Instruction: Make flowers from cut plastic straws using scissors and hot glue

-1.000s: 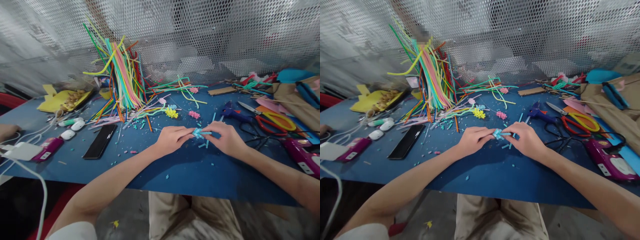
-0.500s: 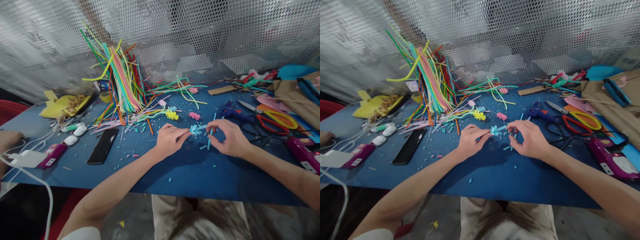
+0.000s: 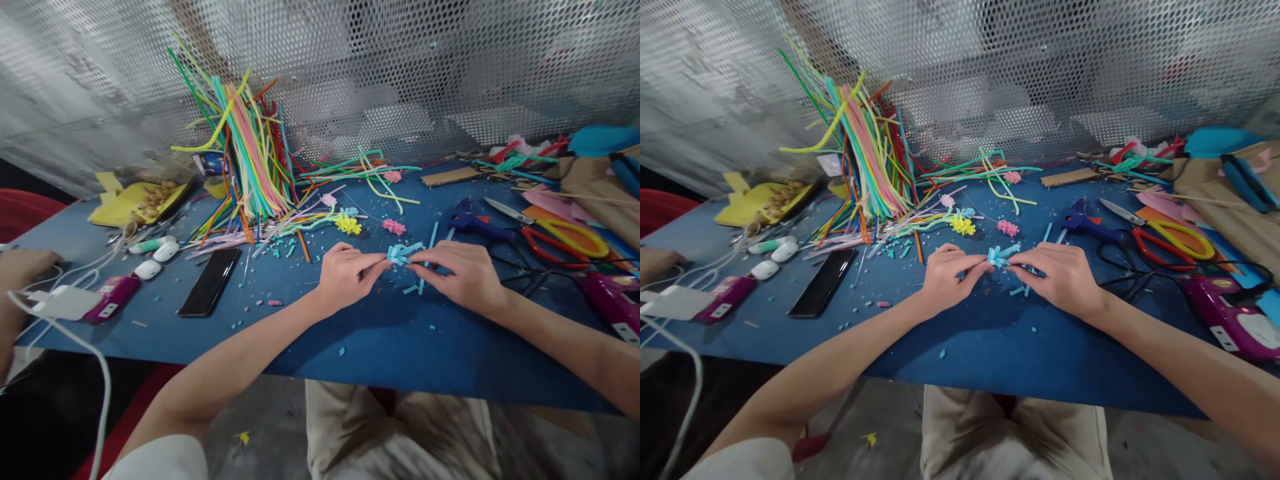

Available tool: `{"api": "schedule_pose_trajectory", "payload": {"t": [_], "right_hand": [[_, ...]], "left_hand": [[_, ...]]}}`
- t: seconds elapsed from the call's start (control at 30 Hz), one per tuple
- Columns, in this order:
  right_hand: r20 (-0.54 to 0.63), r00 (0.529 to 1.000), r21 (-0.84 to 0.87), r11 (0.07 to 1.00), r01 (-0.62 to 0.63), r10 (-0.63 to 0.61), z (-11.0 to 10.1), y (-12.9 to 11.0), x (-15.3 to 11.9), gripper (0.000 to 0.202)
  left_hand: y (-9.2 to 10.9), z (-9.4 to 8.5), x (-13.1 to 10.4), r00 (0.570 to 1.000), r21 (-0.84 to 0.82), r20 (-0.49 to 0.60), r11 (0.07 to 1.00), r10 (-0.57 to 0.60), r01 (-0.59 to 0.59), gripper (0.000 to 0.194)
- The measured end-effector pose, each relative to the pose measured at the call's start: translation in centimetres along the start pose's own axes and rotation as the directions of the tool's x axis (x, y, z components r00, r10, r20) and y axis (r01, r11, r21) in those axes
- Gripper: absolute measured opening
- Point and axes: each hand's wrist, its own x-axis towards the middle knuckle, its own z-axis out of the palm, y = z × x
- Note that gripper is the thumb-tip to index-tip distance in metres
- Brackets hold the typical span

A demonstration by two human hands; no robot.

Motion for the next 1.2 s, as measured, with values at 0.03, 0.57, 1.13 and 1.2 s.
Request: {"api": "schedule_pose_trajectory", "payload": {"t": [0.03, 0.57, 1.13, 1.2], "right_hand": [[-0.002, 1.0, -0.001, 1.0, 0.005, -0.005, 0.0, 0.0, 0.0, 0.011], [-0.142, 0.975, -0.049, 0.985, 0.164, -0.169, -0.3, 0.1, 0.2, 0.022], [-0.099, 0.988, -0.025, 0.993, 0.119, -0.121, -0.9, -0.2, -0.1, 0.011], [-0.087, 0.994, -0.024, 0.997, 0.071, -0.073, -1.1, -0.3, -0.1, 0.009]], "left_hand": [[0.0, 0.1, -0.1, 1.0, -0.001, -0.012, 1.0, 0.01, -0.01, 0.028], [-0.2, 1.2, 0.0, 0.992, -0.001, -0.109, 0.998, 0.056, -0.057, 0.023], [0.0, 1.4, 0.3, 0.992, 0.019, -0.094, 0.996, 0.084, -0.082, 0.024], [-0.2, 1.3, 0.3, 0.994, 0.032, -0.076, 0.996, 0.083, -0.081, 0.025]]}}
